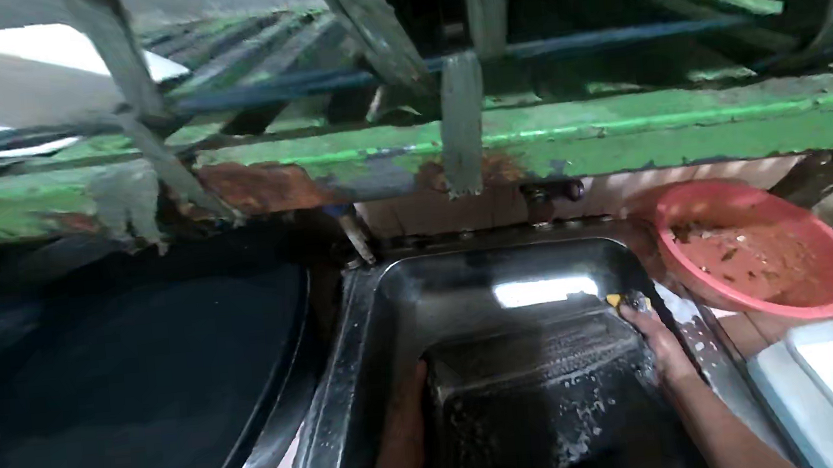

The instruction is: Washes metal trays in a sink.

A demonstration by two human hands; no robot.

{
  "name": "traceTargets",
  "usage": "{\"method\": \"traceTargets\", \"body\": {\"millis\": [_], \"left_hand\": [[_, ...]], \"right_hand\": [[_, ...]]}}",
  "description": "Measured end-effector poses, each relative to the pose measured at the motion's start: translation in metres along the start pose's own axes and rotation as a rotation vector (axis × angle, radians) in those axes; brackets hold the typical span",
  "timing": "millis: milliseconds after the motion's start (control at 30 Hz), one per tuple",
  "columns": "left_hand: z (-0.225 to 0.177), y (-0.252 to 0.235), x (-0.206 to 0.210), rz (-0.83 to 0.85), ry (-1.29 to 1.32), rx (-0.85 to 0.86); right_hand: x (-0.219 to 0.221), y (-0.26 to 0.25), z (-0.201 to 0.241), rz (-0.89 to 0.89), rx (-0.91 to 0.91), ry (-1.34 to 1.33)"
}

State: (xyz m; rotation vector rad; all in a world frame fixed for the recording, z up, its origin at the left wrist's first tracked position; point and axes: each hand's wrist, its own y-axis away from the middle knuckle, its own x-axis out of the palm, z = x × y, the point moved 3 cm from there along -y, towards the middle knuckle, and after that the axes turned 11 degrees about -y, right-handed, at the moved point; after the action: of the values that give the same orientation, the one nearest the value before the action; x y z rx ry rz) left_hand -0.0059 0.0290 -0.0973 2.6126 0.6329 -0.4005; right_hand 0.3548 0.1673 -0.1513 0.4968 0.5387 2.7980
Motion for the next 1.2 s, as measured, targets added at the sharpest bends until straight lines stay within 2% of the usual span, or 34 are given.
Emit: {"method": "traceTargets", "body": {"millis": [33,100,133,200,233,267,367,433,467,567,633,733,767,867,900,967,1033,1200], "left_hand": [[0.004,0.000,-0.004,0.041,0.054,-0.036],[0.002,-0.001,-0.018,0.228,0.092,-0.058],[-0.008,-0.004,-0.023,0.347,-0.007,-0.047],[-0.047,-0.007,-0.015,0.605,-0.377,-0.001],[-0.068,-0.002,0.000,0.692,-0.510,0.044],[-0.088,0.007,0.018,0.712,-0.542,0.105],[-0.121,0.028,0.060,0.485,-0.264,0.262],[-0.120,0.031,0.067,0.366,-0.070,0.286],[-0.116,0.030,0.066,0.328,-0.039,0.271],[-0.101,0.021,0.054,0.229,-0.020,0.225],[-0.101,0.018,0.053,0.216,-0.016,0.217],[-0.107,0.017,0.062,0.254,-0.064,0.225],[-0.110,0.018,0.067,0.268,-0.068,0.237],[-0.115,0.024,0.074,0.269,-0.086,0.316],[-0.113,0.025,0.072,0.259,-0.092,0.325],[-0.108,0.021,0.066,0.250,-0.101,0.293],[-0.100,0.014,0.060,0.240,-0.053,0.248],[-0.096,0.015,0.058,0.299,0.058,0.233]], "right_hand": [[0.004,0.001,0.008,0.007,-0.044,0.032],[0.015,0.009,0.042,0.042,-0.126,0.182],[0.026,0.017,0.067,0.058,-0.164,0.273],[0.060,0.045,0.116,0.097,-0.215,0.455],[0.080,0.063,0.134,0.142,-0.246,0.544],[0.101,0.082,0.146,0.196,-0.296,0.627],[0.147,0.126,0.142,0.416,-0.569,0.899],[0.149,0.130,0.120,0.527,-0.827,0.944],[0.141,0.122,0.112,0.540,-0.826,0.901],[0.096,0.079,0.106,0.430,-0.543,0.829],[0.075,0.058,0.113,0.344,-0.452,0.824],[0.095,0.078,0.121,0.316,-0.455,0.930],[0.112,0.095,0.121,0.359,-0.528,0.958],[0.154,0.132,0.110,0.534,-0.961,0.930],[0.154,0.129,0.107,0.557,-0.967,0.897],[0.133,0.108,0.106,0.525,-0.720,0.846],[0.094,0.075,0.106,0.390,-0.525,0.777],[0.032,0.032,0.094,0.128,-0.326,0.163]]}}
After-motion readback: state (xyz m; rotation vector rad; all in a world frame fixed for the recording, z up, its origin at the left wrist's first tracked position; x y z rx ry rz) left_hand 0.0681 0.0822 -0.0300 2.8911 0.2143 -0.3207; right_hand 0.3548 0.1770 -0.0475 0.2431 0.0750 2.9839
